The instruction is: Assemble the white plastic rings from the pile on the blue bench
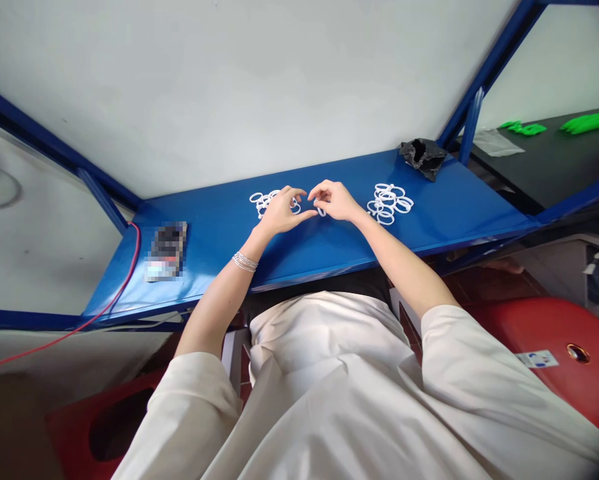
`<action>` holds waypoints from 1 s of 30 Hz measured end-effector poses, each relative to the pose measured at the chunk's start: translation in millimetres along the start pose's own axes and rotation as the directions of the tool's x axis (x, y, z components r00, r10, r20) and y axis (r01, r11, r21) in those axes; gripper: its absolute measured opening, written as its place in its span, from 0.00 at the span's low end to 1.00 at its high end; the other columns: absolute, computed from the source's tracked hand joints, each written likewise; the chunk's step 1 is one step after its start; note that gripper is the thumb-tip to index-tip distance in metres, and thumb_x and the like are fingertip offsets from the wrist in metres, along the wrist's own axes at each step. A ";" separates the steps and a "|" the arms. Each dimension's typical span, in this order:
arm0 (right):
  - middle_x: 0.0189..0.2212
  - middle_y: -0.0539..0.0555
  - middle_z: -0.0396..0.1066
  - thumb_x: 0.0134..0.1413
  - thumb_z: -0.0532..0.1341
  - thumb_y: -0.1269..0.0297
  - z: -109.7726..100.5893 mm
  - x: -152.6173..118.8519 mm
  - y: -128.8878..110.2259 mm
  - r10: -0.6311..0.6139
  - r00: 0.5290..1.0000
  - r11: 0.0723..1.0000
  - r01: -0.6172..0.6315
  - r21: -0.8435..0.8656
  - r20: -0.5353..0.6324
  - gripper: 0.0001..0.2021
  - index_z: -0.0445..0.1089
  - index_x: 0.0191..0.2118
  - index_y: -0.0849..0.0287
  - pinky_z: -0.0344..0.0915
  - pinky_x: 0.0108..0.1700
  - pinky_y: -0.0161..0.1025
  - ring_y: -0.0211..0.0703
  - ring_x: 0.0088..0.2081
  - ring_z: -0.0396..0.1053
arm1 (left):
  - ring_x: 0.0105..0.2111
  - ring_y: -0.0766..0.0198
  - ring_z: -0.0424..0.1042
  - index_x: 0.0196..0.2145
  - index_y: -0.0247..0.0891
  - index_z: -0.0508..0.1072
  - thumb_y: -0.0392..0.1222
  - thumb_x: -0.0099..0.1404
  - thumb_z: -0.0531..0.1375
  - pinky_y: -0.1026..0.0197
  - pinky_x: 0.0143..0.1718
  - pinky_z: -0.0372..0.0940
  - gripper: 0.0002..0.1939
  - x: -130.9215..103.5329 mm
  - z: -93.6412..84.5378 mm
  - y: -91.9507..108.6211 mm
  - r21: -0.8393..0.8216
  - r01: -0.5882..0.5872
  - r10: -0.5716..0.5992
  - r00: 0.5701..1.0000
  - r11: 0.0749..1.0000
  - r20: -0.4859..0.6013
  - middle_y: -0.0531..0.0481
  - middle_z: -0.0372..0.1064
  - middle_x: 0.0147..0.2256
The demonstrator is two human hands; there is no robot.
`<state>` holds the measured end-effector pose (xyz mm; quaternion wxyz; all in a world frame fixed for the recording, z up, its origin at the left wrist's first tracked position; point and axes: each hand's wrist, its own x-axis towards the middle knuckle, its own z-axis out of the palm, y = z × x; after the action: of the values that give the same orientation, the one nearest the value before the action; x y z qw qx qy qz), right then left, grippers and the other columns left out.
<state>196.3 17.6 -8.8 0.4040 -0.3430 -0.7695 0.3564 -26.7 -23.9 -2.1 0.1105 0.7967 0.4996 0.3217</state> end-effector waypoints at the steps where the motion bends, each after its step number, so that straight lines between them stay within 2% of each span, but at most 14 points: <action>1: 0.40 0.54 0.76 0.51 0.70 0.72 0.8 0.0 -0.3 0.000 1.000 0.999 0.000 0.034 0.001 0.07 0.82 0.37 0.56 0.76 0.47 0.46 0.46 0.39 0.74 | 0.42 0.53 0.76 0.52 0.42 0.81 0.61 0.63 0.79 0.50 0.49 0.73 0.29 -0.3 2.4 0.8 0.006 -0.008 0.008 1.000 1.000 0.012 0.43 0.79 0.45; 6: 0.34 0.51 0.76 0.48 0.74 0.69 3.0 -1.0 -4.0 -0.019 1.000 0.982 0.018 0.187 0.003 0.08 0.81 0.36 0.56 0.75 0.46 0.46 0.46 0.37 0.73 | 0.46 0.46 0.77 0.45 0.42 0.81 0.65 0.63 0.77 0.47 0.50 0.72 0.26 -1.9 10.0 1.0 0.015 -0.049 0.048 0.997 0.999 0.061 0.41 0.77 0.43; 13: 0.30 0.50 0.75 0.44 0.75 0.64 4.1 -1.1 -7.4 -0.032 0.999 0.932 0.022 0.362 0.021 0.10 0.81 0.36 0.58 0.74 0.45 0.45 0.44 0.36 0.72 | 0.45 0.47 0.76 0.42 0.42 0.80 0.64 0.69 0.73 0.45 0.51 0.72 0.22 -3.3 10.2 1.8 0.015 -0.139 0.137 0.987 0.990 0.081 0.41 0.76 0.41; 17: 0.31 0.51 0.77 0.44 0.76 0.64 3.9 -0.4 -7.5 -0.035 0.999 0.932 0.037 0.361 -0.012 0.10 0.81 0.35 0.57 0.73 0.44 0.44 0.45 0.36 0.72 | 0.42 0.49 0.77 0.40 0.41 0.79 0.63 0.70 0.72 0.46 0.49 0.72 0.21 -2.3 8.2 2.5 0.014 -0.141 0.140 0.987 0.990 0.077 0.42 0.77 0.40; 23: 0.31 0.51 0.76 0.42 0.76 0.63 3.2 0.7 -6.1 -0.035 0.999 0.938 0.047 0.344 -0.041 0.10 0.80 0.34 0.57 0.73 0.43 0.44 0.45 0.36 0.71 | 0.36 0.52 0.76 0.38 0.42 0.79 0.67 0.71 0.69 0.47 0.46 0.72 0.24 -1.1 6.5 4.4 -0.007 -0.140 0.140 0.986 0.990 0.086 0.43 0.77 0.36; 30: 0.32 0.51 0.75 0.43 0.75 0.62 2.7 1.0 -5.0 -0.053 0.998 0.942 0.062 0.331 -0.037 0.10 0.80 0.34 0.56 0.73 0.45 0.46 0.46 0.37 0.70 | 0.38 0.50 0.77 0.44 0.43 0.82 0.73 0.71 0.67 0.47 0.47 0.72 0.28 -0.9 3.0 5.3 -0.033 -0.130 0.133 0.987 0.991 0.088 0.42 0.79 0.37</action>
<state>192.4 15.1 -5.4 0.4769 -0.2524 -0.7025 0.4641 -21.4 -26.8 -2.2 0.1222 0.8400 0.4362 0.2986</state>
